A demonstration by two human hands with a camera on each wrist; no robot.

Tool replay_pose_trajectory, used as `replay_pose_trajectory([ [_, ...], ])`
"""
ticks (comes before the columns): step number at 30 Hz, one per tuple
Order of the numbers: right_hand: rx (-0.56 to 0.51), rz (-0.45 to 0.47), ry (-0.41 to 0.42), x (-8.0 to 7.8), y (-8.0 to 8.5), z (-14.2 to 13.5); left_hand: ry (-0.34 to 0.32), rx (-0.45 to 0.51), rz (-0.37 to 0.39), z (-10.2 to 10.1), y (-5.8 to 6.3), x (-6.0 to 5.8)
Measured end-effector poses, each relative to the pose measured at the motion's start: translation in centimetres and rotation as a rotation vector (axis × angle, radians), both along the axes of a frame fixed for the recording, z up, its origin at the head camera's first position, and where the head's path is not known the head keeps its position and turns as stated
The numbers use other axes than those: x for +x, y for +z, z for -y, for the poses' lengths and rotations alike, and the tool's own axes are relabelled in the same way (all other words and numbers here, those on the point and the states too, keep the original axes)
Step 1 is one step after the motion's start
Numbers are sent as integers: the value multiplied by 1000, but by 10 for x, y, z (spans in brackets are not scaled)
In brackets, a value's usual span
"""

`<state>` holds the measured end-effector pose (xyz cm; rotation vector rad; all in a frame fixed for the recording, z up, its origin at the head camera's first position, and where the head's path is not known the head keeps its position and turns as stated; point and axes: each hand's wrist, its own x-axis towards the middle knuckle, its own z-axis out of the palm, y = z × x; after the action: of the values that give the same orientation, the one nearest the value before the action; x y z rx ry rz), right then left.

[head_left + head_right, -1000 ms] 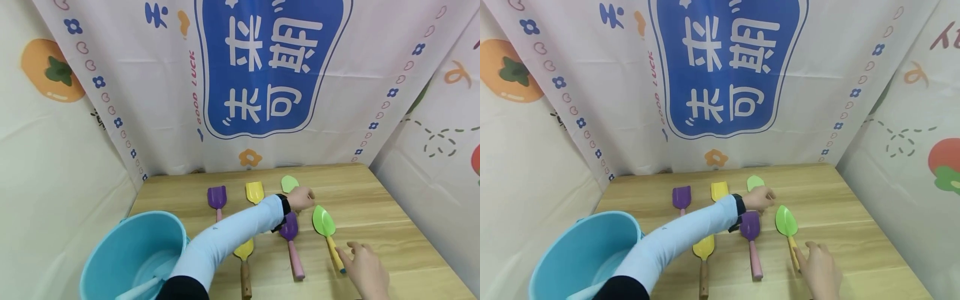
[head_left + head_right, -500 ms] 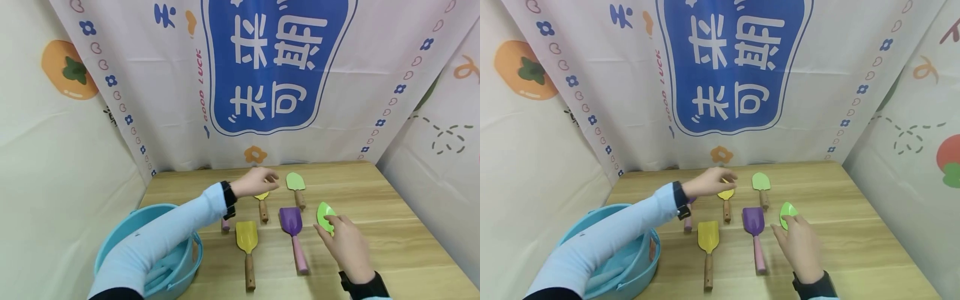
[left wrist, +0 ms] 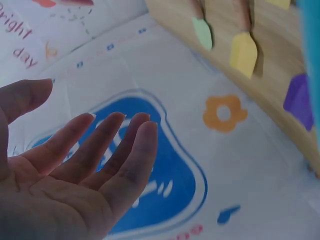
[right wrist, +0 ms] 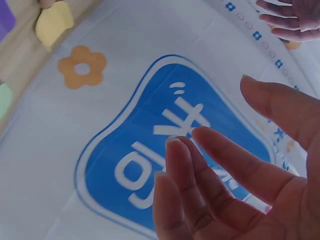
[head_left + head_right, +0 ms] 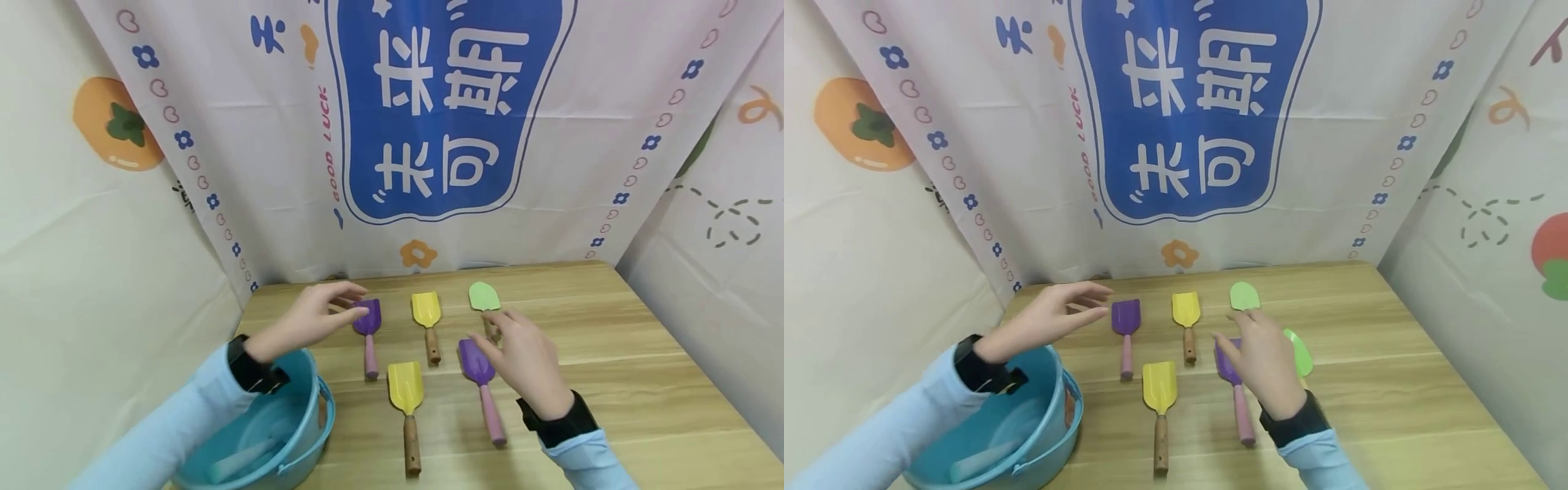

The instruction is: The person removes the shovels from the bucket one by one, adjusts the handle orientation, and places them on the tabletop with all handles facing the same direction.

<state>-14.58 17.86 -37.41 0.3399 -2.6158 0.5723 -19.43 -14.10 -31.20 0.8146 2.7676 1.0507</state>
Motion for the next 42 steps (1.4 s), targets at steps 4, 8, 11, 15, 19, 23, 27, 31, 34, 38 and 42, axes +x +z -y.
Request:
replay_pose_trajectory([
  [4, 64, -44, 82, -10, 14, 19, 97, 32, -47, 37, 9, 19],
  [8, 113, -56, 165, -19, 28, 40, 185, 73, -53, 71, 9, 35],
  [11, 149, -75, 230, -25, 35, 58, 238, 68, -51, 92, 8, 48],
  [15, 209, -63, 319, -32, 44, 82, 327, 33, -70, 118, 3, 63],
  [19, 257, 50, 397, -39, 52, 106, 413, 7, -70, 144, -8, 72],
  [23, 302, 146, 491, -44, 58, 133, 480, -33, 2, 169, -12, 73],
  [27, 375, 178, 594, -45, 62, 163, 532, -24, 49, 187, -16, 74],
  [31, 431, 180, 697, -43, 61, 192, 573, -12, 53, 198, -27, 80],
  [34, 460, 188, 775, -43, 59, 210, 604, -12, 81, 207, -37, 84],
  [38, 519, 214, 876, -41, 55, 233, 640, 23, 164, 219, -54, 91],
  [42, 576, 268, 952, -40, 44, 255, 668, 62, 231, 219, -73, 96],
])
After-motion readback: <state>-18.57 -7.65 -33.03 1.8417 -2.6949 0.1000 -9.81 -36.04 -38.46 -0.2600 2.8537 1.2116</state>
